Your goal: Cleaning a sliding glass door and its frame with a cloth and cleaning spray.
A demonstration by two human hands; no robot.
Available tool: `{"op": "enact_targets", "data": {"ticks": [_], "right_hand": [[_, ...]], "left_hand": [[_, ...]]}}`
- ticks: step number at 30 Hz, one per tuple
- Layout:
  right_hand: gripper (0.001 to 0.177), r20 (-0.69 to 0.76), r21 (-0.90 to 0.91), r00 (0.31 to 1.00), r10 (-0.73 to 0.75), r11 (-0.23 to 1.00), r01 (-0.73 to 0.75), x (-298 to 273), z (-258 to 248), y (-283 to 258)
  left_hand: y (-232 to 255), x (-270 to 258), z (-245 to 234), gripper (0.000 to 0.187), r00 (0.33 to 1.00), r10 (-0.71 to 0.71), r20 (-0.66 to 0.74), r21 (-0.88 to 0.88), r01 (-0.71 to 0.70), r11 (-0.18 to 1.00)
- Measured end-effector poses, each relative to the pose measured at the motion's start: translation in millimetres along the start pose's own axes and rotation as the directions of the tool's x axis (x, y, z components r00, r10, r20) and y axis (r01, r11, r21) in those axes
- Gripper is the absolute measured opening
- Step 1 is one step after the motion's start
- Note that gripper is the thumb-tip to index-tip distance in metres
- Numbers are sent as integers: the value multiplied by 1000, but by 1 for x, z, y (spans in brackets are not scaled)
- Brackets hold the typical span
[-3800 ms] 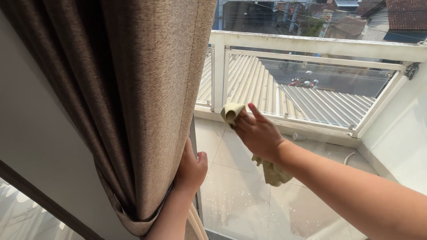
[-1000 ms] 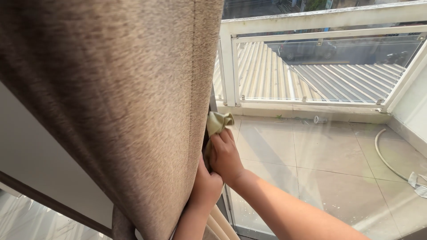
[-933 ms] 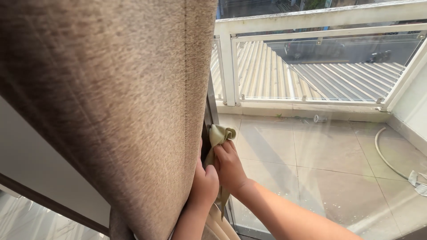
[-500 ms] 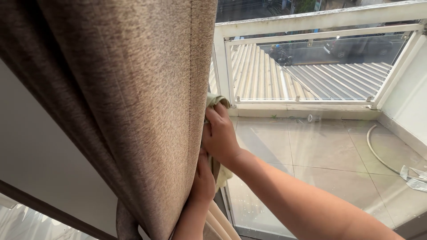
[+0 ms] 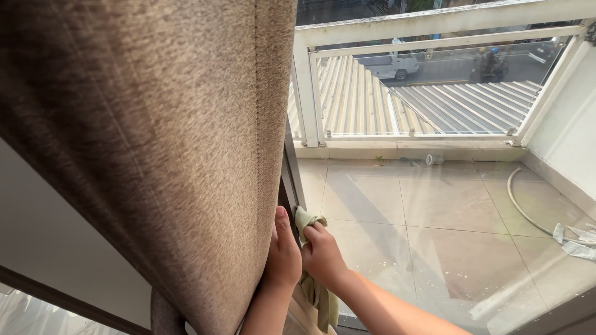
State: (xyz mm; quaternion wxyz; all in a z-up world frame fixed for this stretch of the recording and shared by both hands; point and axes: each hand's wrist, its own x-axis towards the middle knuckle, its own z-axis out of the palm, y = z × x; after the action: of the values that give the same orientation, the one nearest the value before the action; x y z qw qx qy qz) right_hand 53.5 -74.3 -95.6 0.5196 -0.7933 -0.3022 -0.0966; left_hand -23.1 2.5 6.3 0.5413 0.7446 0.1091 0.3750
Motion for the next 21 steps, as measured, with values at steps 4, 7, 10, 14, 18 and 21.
{"op": "enact_targets", "data": {"ticks": [4,7,10,14,18,21], "right_hand": [[3,-53,41,995,83,996,-81,17,-9,-26],[19,-77,182,995,70,982,-55,43,-34,-74],[10,-97,180,995,-35,982,52,52,-42,-72],[20,72,200,978,-196,963,178,52,-61,-69],[24,457,598,886,85,708,-376,55,-83,-68],[39,435,697,896,-93,664,-269,54,-120,-85]], "left_hand": [[-2,-1,2,65,999,24,31,30,-25,999],[-6,0,6,62,979,204,4,133,-203,970],[-2,0,9,65,976,215,22,177,-215,960],[12,0,8,61,962,257,88,280,-272,921],[22,3,16,62,954,272,127,249,-296,922],[0,12,24,69,900,415,134,182,-434,882]]}}
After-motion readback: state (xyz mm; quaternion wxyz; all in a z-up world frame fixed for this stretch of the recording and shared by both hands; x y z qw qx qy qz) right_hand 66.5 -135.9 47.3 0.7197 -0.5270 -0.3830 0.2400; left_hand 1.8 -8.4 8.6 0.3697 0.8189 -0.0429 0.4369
